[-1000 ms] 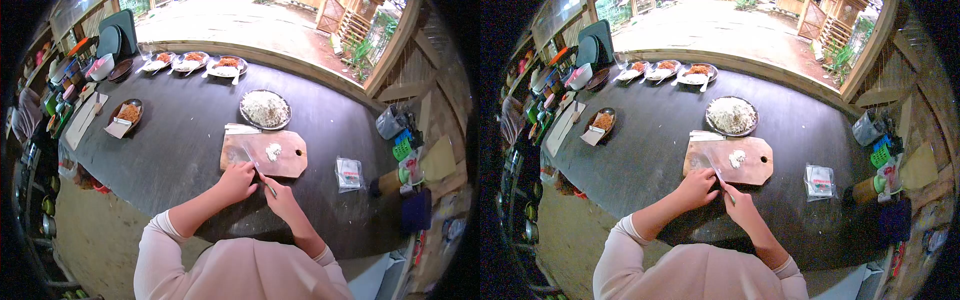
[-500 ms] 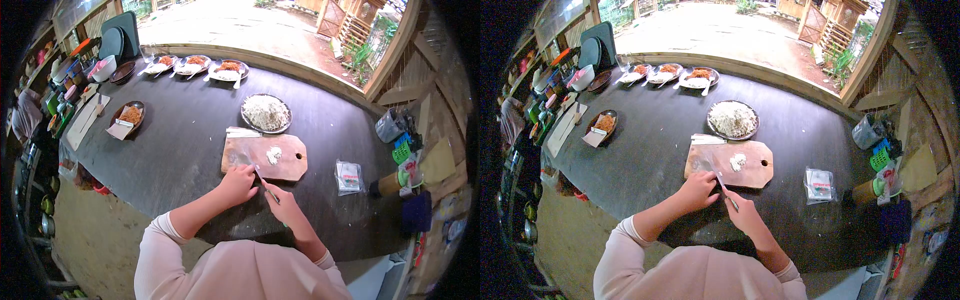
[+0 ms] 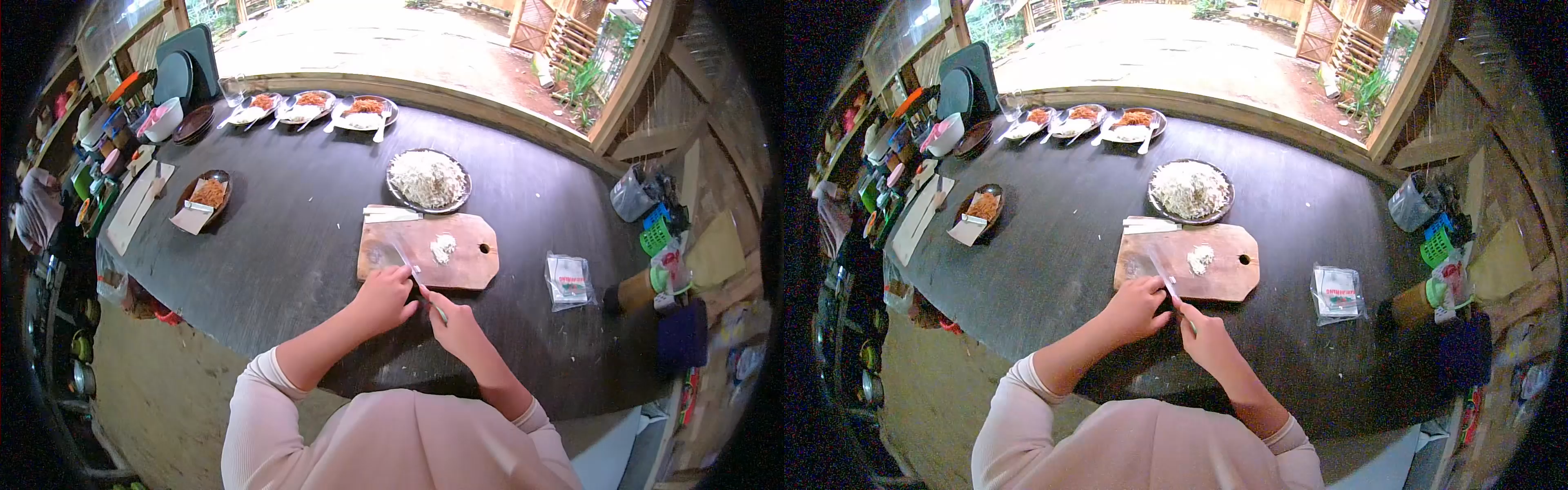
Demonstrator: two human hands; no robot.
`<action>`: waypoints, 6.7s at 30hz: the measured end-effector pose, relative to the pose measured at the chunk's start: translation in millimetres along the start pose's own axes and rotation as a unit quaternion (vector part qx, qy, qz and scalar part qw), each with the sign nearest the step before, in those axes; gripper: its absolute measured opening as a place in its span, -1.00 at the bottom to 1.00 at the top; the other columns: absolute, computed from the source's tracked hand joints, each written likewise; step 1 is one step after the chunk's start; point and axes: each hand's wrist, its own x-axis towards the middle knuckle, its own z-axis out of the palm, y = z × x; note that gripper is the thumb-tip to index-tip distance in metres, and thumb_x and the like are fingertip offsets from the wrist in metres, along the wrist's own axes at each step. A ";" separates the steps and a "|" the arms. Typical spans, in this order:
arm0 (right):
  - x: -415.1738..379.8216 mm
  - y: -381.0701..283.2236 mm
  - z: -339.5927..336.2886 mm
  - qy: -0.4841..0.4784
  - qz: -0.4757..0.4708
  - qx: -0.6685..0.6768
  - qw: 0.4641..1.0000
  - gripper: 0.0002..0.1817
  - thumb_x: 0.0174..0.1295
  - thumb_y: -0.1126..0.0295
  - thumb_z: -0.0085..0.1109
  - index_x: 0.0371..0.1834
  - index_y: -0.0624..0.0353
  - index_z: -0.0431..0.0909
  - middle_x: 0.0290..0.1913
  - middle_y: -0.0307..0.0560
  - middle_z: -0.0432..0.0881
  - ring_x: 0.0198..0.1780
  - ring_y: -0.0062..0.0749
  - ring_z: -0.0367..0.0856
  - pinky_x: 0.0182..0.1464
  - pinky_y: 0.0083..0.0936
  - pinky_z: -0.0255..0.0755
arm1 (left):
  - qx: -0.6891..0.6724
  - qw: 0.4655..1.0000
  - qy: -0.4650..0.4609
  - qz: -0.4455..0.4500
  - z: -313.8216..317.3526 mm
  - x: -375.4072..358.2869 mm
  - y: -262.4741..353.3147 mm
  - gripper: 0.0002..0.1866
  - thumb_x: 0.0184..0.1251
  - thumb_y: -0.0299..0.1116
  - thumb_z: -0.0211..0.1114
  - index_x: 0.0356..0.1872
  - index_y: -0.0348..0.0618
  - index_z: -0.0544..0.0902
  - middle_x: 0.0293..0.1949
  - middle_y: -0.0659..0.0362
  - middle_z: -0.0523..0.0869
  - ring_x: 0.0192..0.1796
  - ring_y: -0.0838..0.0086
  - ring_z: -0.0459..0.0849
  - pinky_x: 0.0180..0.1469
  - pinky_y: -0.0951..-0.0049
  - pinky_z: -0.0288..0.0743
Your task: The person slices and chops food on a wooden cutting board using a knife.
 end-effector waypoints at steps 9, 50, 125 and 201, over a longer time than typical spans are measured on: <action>1.0 -9.7 -7.6 -0.029 0.065 0.023 0.997 -0.59 0.37 0.46 0.10 0.29 0.07 0.49 -0.10 0.26 0.67 -0.11 -0.25 0.74 -0.01 -0.48 0.50 | 0.005 1.000 0.006 0.009 -3.2 0.7 1.5 -0.64 0.15 -0.14 0.33 -0.26 -0.31 0.68 -0.02 0.01 0.60 0.06 0.13 0.59 0.12 0.17 0.49; -5.3 -1.8 1.7 0.024 -0.039 0.045 0.998 -0.61 0.38 0.42 0.05 0.28 0.03 0.48 -0.31 0.34 0.62 -0.24 0.15 0.69 -0.26 -0.21 0.54 | 0.044 0.996 -0.062 -0.036 -16.3 -4.5 12.2 -0.57 0.17 -0.05 0.32 -0.13 -0.22 0.66 0.06 0.08 0.57 0.20 0.20 0.51 0.13 0.13 0.44; 2.7 16.1 12.0 0.050 -0.111 0.064 0.990 -0.58 0.32 0.46 0.09 0.27 0.03 0.50 -0.29 0.29 0.65 -0.27 0.16 0.69 -0.24 -0.16 0.56 | 0.068 0.989 -0.110 -0.069 -24.1 -8.4 16.8 -0.53 0.20 -0.01 0.29 0.00 -0.13 0.64 0.15 0.16 0.55 0.26 0.28 0.48 0.13 0.07 0.40; 1.5 3.5 9.1 0.009 -0.061 0.065 0.996 -0.58 0.39 0.38 0.08 0.31 -0.01 0.47 -0.08 0.26 0.66 -0.05 0.19 0.65 -0.06 -0.21 0.56 | 0.076 0.987 -0.126 -0.069 -30.7 -7.8 17.1 -0.55 0.22 0.03 0.28 -0.07 -0.12 0.68 0.08 0.18 0.58 0.22 0.32 0.51 0.07 0.07 0.42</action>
